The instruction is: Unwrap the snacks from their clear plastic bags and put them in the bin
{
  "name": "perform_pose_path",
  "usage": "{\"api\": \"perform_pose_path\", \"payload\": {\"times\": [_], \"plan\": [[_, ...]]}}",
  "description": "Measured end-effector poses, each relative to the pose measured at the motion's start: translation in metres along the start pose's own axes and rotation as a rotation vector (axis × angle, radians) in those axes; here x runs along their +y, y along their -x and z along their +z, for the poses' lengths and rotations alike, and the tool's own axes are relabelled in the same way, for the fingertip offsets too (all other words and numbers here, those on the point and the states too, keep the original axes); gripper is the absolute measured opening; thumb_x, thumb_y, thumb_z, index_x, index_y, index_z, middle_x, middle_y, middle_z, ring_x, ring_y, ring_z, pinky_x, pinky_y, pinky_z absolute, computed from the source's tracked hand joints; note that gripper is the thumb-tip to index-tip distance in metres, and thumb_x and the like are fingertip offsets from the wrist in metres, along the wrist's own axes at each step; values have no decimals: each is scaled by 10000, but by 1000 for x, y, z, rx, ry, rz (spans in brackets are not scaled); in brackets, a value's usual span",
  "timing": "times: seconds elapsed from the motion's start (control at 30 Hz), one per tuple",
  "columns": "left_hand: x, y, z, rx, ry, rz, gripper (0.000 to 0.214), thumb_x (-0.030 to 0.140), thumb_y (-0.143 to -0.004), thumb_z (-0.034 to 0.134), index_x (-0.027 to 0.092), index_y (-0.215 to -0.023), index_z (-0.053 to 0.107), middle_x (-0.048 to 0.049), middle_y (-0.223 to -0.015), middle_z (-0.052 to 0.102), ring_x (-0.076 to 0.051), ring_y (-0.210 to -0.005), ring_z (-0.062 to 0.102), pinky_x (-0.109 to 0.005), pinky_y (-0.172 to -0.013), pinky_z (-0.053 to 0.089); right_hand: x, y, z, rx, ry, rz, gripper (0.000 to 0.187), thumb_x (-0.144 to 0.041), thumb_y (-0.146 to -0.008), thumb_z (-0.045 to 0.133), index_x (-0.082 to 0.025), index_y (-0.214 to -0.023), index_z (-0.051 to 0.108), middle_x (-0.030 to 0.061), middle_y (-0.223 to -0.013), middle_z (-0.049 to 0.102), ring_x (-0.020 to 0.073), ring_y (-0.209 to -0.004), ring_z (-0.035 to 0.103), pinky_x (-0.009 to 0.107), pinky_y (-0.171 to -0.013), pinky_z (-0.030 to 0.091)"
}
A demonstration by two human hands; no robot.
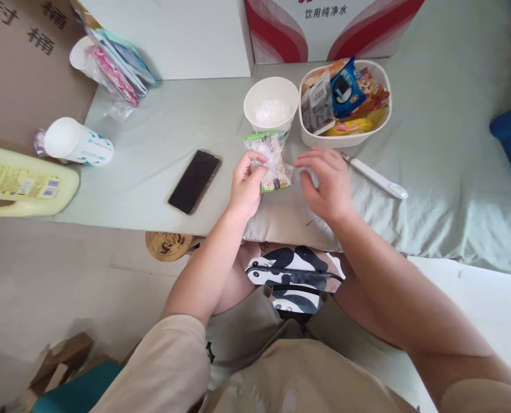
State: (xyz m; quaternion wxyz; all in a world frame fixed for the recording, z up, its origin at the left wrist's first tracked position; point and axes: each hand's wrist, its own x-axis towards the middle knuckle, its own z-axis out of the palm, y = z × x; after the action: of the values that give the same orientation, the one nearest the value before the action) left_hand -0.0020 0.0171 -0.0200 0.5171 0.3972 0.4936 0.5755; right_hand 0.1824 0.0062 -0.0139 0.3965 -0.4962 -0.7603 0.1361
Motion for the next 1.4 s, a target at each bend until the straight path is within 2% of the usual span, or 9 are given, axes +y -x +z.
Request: {"api": "perform_pose_path", "payload": {"times": [0.27, 0.4, 0.53, 0.7, 0.87, 0.97, 1.07, 1.27, 1.4], "plan": [[10, 5, -3, 20, 142, 20, 261, 360, -869, 728, 208, -718, 579, 4, -727, 558, -144, -686, 587, -278, -694, 505, 18, 19, -37, 94, 325, 216, 267, -209, -881, 506, -210, -1089, 673, 140, -1075, 711, 346, -1112, 623, 537, -990, 478], [8, 5, -3, -44, 92, 64, 246, 444, -838, 782, 220, -850, 681, -31, -930, 698, -209, -1007, 679, -345, -948, 526, 30, 29, -57, 87, 468, 375, 310, -221, -877, 511, -191, -1143, 667, 173, -1143, 672, 384, -1185, 584, 588, -1003, 455], [0, 1, -3, -109, 76, 99, 441, 538, -816, 794, 272, -1152, 691, -68, -1291, 695, -278, -1327, 597, -421, -1124, 456, 53, 40, -69, -4, 511, 451, 465, -232, -833, 558, -148, -1285, 627, 222, -1245, 620, 411, -1213, 563, 613, -996, 463], [-5, -1, -1, -75, 13, 157, 761, 685, -835, 722, 422, -1478, 411, -59, -1395, 626, -274, -1331, 603, -466, -1129, 467, 65, 50, -73, -48, 354, 379, 351, -241, -815, 565, -199, -1136, 700, 182, -1055, 683, 377, -1023, 635, 607, -930, 512], [-8, 0, 6, -96, -82, 219, 987, 789, -792, 679, 467, -1588, 192, -84, -1443, 586, -299, -1400, 558, -474, -1163, 436, 15, 48, -60, -104, -99, 414, 339, -345, -904, 560, -209, -1189, 685, 110, -1020, 717, 255, -810, 691, 473, -784, 599], [-12, 0, 12, -115, -135, 255, 965, 790, -780, 690, 419, -1573, 283, -92, -1513, 546, -318, -1478, 486, -464, -1216, 386, -16, 43, -42, -152, -466, 476, 354, -419, -946, 555, -208, -1214, 649, 75, -1010, 722, 188, -736, 697, 382, -713, 618], [-15, 0, 18, -144, -160, 256, 863, 775, -792, 694, 347, -1491, 425, -96, -1534, 538, -317, -1499, 465, -442, -1244, 361, -30, 35, -25, -157, -651, 505, 346, -444, -939, 581, -213, -1190, 639, 74, -1083, 725, 164, -738, 704, 358, -726, 633], [-17, 2, 25, -161, -142, 254, 815, 741, -777, 740, 307, -1415, 478, -105, -1497, 574, -301, -1447, 525, -424, -1231, 383, -28, 29, -10, -162, -674, 551, 369, -419, -914, 576, -191, -1194, 649, 82, -1061, 728, 178, -747, 713, 367, -732, 640], [-15, -2, 18, -103, -59, 208, 795, 705, -770, 772, 334, -1407, 475, -81, -1464, 602, -290, -1414, 553, -429, -1194, 430, -30, 32, -12, -225, -601, 579, 320, -374, -908, 557, -207, -1147, 689, 66, -999, 750, 186, -722, 712, 316, -624, 598]]}}
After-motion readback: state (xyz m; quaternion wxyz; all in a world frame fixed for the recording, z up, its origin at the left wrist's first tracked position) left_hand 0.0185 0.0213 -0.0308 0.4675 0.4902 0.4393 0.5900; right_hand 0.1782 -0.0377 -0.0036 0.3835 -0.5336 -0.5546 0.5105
